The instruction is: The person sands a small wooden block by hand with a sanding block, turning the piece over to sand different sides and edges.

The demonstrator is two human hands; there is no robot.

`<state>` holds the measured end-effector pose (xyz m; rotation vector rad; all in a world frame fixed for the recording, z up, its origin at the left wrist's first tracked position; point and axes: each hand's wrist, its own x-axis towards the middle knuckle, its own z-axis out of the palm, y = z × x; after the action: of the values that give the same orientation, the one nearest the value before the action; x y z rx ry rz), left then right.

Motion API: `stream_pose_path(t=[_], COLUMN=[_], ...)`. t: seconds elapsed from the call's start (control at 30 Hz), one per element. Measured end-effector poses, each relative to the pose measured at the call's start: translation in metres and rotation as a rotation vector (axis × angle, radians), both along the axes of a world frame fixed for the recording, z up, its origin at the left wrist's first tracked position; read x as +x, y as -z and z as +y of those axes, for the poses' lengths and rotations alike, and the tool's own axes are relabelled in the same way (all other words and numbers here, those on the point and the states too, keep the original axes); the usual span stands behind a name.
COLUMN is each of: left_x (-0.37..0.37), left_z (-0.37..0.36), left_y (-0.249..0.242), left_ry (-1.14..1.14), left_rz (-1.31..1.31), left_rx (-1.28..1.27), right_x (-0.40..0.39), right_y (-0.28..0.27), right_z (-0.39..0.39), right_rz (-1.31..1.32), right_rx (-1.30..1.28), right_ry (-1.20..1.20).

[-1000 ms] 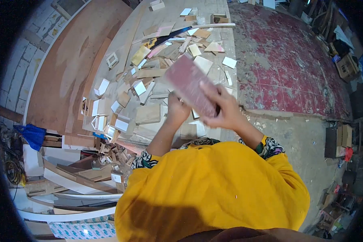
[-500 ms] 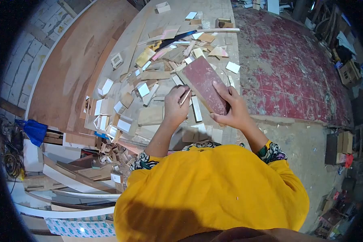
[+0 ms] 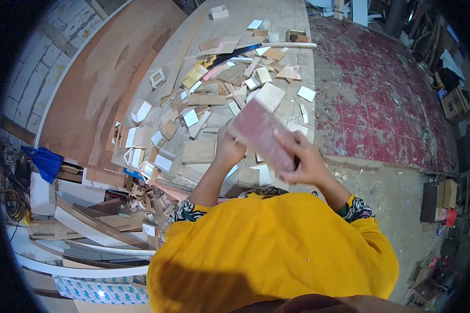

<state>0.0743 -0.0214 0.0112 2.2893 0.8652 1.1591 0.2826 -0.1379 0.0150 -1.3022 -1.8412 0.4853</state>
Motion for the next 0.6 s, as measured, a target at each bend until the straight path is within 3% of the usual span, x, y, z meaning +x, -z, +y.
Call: stream_pose_path(t=[0.03, 0.13, 0.2, 0.23, 0.27, 0.33, 0.37, 0.4, 0.47, 0.53, 0.6], left_x=[0.002, 0.007, 0.0, 0.0, -0.001, 0.0, 0.0, 0.001, 0.0, -0.002, -0.002], left_z=[0.002, 0.002, 0.005, 0.001, 0.002, 0.0, -0.001, -0.001, 0.002, 0.004, 0.006], left_y=[-0.002, -0.007, -0.004, 0.0, 0.001, -0.004, -0.003, -0.002, -0.004, -0.003, 0.002], left_ry=[-0.024, -0.071, -0.031, -0.046, -0.046, -0.106, -0.108, -0.101, -0.096, -0.14, -0.149], left_rz=[0.012, -0.04, 0.256, 0.056, 0.056, 0.074, 0.072, 0.062, 0.054, 0.482, 0.396], left_rx=[-0.078, -0.222, 0.176, -0.024, -0.024, -0.28, -0.285, -0.266, -0.241, 0.143, 0.008], right_x=[0.003, 0.0, -0.008, -0.009, -0.009, -0.003, -0.003, -0.003, -0.007, -0.014, -0.007], right_y=[-0.001, 0.001, 0.002, 0.004, 0.005, -0.001, -0.005, -0.008, 0.005, 0.003, 0.003], right_z=[0.005, 0.006, -0.004, -0.005, -0.005, 0.002, 0.005, 0.006, -0.001, -0.011, -0.005], right_rz=[0.047, 0.044, 0.041, -0.005, -0.052, 0.027, 0.075, 0.123, 0.088, -0.042, -0.045], right_rx=[-0.086, -0.066, -0.002, 0.042, 0.088, -0.048, -0.143, -0.237, -0.094, 0.083, 0.025], right_ry=[0.109, 0.126, 0.035, -0.001, -0.034, -0.017, 0.082, 0.182, 0.138, -0.009, -0.008])
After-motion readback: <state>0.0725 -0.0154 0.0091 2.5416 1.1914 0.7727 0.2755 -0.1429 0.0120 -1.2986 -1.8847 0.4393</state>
